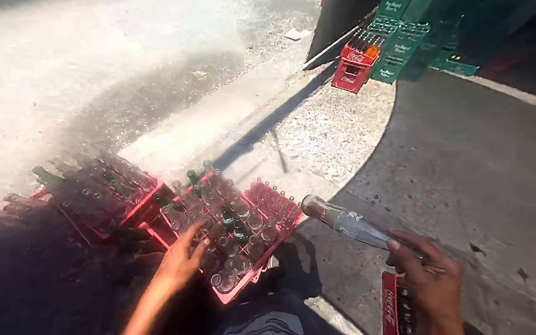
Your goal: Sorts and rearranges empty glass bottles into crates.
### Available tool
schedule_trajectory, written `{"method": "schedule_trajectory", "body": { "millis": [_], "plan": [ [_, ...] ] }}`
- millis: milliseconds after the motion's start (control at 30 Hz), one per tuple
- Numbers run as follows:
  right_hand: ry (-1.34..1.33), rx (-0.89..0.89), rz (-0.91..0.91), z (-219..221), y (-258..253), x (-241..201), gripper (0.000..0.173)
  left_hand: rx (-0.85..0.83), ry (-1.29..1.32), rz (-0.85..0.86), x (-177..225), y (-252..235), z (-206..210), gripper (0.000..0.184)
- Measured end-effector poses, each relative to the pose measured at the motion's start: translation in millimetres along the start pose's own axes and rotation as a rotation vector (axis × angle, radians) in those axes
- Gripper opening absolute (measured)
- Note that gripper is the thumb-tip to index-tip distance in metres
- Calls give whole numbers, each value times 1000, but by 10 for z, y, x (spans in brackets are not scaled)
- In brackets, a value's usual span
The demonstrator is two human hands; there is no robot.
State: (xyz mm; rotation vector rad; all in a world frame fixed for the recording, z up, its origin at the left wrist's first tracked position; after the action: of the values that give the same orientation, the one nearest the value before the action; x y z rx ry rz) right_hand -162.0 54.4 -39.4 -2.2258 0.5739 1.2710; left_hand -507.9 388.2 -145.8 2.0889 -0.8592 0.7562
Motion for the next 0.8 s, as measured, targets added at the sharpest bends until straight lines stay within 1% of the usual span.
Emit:
{"method": "schedule_trajectory", "body": {
  "millis": [67,133,200,233,267,300,333,433,500,533,600,633,667,700,733,767,800],
  "plan": [
    [-17,11,54,-65,126,60,24,5,-414,-15,323,-433,138,49],
    [-73,-23,13,-20,75,6,22,-103,-650,-53,447,-885,457,49],
    [-128,-106,-90,139,-95,-154,22,-211,-683,-66,412,-1113,692,42],
    [-138,-156,-151,237,-207,-253,22,-237,-649,-57,417,-1074,684,40],
    [-129,-206,-217,335,-328,-352,23,-219,-589,-32,438,-930,602,40],
    [-108,-256,-272,435,-445,-436,24,-130,-515,12,441,-683,480,39],
    [-80,-313,-319,549,-562,-505,25,7,-441,52,412,-357,331,38],
    [30,-506,-392,1036,-901,-587,27,408,-222,111,209,834,-115,34],
    [220,-663,-360,1497,-1095,-533,28,630,-83,108,22,1606,-351,30],
    [359,-760,-343,1794,-1170,-488,31,742,-38,66,-63,1984,-458,28],
    [571,-1049,-251,2421,-1263,-347,38,966,-11,-7,-219,2663,-621,29],
    [605,-1154,-201,2693,-1309,-268,42,1067,-28,-48,-304,2948,-665,29],
    [606,-1150,-204,2926,-1374,-200,45,1146,-45,-84,-393,3189,-682,28],
    [612,-1097,-223,3127,-1455,-147,48,1197,-57,-121,-483,3380,-674,28],
    [654,-1061,-216,3311,-1537,-103,51,1224,-67,-160,-571,3513,-650,28],
    [732,-1071,-178,3488,-1601,-76,54,1230,-70,-207,-657,3584,-614,29],
    [823,-1121,-111,3652,-1637,-68,57,1218,-70,-268,-750,3592,-569,31]
  ]
}}
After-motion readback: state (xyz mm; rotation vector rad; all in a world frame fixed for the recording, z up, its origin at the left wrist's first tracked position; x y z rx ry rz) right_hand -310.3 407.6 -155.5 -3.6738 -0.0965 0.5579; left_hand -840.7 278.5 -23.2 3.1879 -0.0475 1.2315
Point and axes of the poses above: each hand's wrist, its own y-axis away from the middle knuckle, its own z-axis out of the palm, x = y × z, the point moved 6 cm from there along -y, towards the middle knuckle, and after that the axes turned 15 degrees about -x, right-handed, at the moved point
